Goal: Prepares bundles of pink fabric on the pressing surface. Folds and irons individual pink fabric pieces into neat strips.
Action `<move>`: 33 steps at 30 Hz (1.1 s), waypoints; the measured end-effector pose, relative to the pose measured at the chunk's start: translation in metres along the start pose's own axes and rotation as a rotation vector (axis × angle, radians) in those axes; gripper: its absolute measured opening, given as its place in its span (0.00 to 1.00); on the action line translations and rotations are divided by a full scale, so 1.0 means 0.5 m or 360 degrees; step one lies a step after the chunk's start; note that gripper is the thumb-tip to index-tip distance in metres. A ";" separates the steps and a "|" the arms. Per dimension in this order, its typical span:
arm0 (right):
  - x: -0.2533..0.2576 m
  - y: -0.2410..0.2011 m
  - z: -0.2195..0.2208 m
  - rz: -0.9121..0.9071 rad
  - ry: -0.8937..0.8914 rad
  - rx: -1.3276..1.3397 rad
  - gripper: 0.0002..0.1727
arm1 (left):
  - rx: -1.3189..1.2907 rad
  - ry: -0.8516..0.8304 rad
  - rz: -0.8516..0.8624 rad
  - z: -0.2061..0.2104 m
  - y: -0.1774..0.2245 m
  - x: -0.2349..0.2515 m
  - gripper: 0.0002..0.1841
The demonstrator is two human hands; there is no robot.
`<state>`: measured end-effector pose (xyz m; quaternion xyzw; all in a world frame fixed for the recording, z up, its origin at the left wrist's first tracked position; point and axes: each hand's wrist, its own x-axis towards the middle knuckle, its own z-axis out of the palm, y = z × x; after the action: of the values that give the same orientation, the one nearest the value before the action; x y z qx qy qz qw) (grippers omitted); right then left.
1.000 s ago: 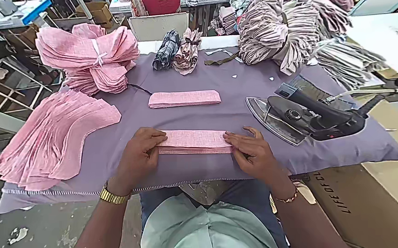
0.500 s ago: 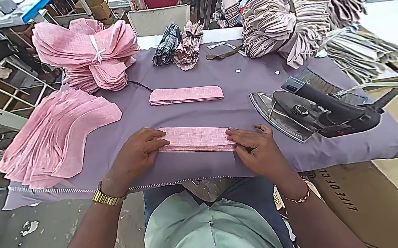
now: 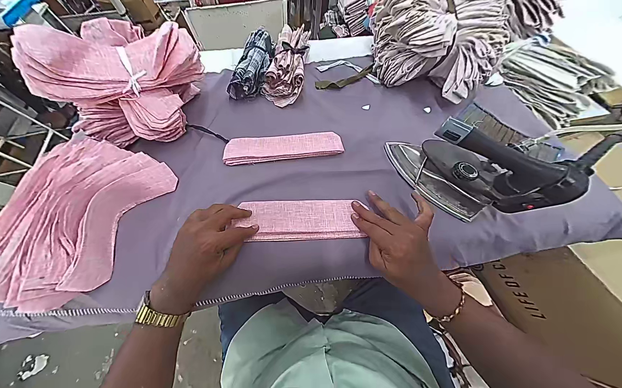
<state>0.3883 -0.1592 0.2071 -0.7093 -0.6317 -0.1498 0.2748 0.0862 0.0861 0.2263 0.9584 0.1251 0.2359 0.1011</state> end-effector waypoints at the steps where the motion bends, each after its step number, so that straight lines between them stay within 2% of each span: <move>1: 0.012 -0.003 -0.003 0.0029 -0.0021 0.0044 0.22 | -0.0014 -0.0004 0.0004 0.000 -0.001 -0.001 0.14; 4: 0.079 0.032 -0.058 0.0139 -0.0267 0.0238 0.20 | -0.0036 -0.0035 0.0039 -0.002 -0.009 -0.003 0.16; 7: 0.148 0.116 -0.149 0.0050 0.0125 0.0023 0.18 | -0.0039 -0.0042 0.0060 -0.001 -0.013 -0.003 0.17; 9: 0.171 0.174 -0.200 0.0214 0.0196 -0.0317 0.23 | -0.0041 -0.0042 0.0041 0.000 -0.009 -0.007 0.17; 11: 0.170 0.223 -0.215 0.0397 0.0040 -0.0493 0.34 | -0.0038 -0.0021 0.0042 0.001 -0.009 -0.006 0.18; 12: 0.171 0.229 -0.215 0.0420 -0.0059 -0.0503 0.36 | -0.0034 -0.0005 0.0043 0.001 -0.010 -0.005 0.18; 14: 0.165 0.208 -0.216 0.0328 -0.0057 -0.0364 0.29 | -0.0043 -0.0003 0.0040 0.001 -0.010 -0.009 0.18; 16: 0.150 0.163 -0.224 0.0140 0.0072 -0.0072 0.24 | -0.0051 -0.0013 0.0041 -0.001 -0.011 -0.006 0.18; 20: 0.116 0.060 -0.207 -0.0159 0.0278 0.0453 0.19 | -0.0066 -0.0042 0.0022 -0.002 -0.008 -0.007 0.19; 26: 0.171 -0.036 -0.135 -0.0210 -0.0049 0.0044 0.21 | -0.0071 -0.0022 0.0003 -0.001 -0.005 -0.007 0.19; 29: 0.217 -0.048 -0.101 -0.0152 -0.0039 0.0219 0.19 | -0.0091 0.0008 -0.0030 0.002 -0.001 -0.010 0.20; 33: 0.269 -0.115 -0.051 -0.0083 -0.0062 0.0269 0.18 | -0.0158 0.0084 -0.0169 0.005 -0.001 -0.017 0.16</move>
<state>0.3565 -0.0618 0.3144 -0.6697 -0.6655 -0.0894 0.3173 0.0800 0.0839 0.2207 0.9376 0.1666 0.2613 0.1576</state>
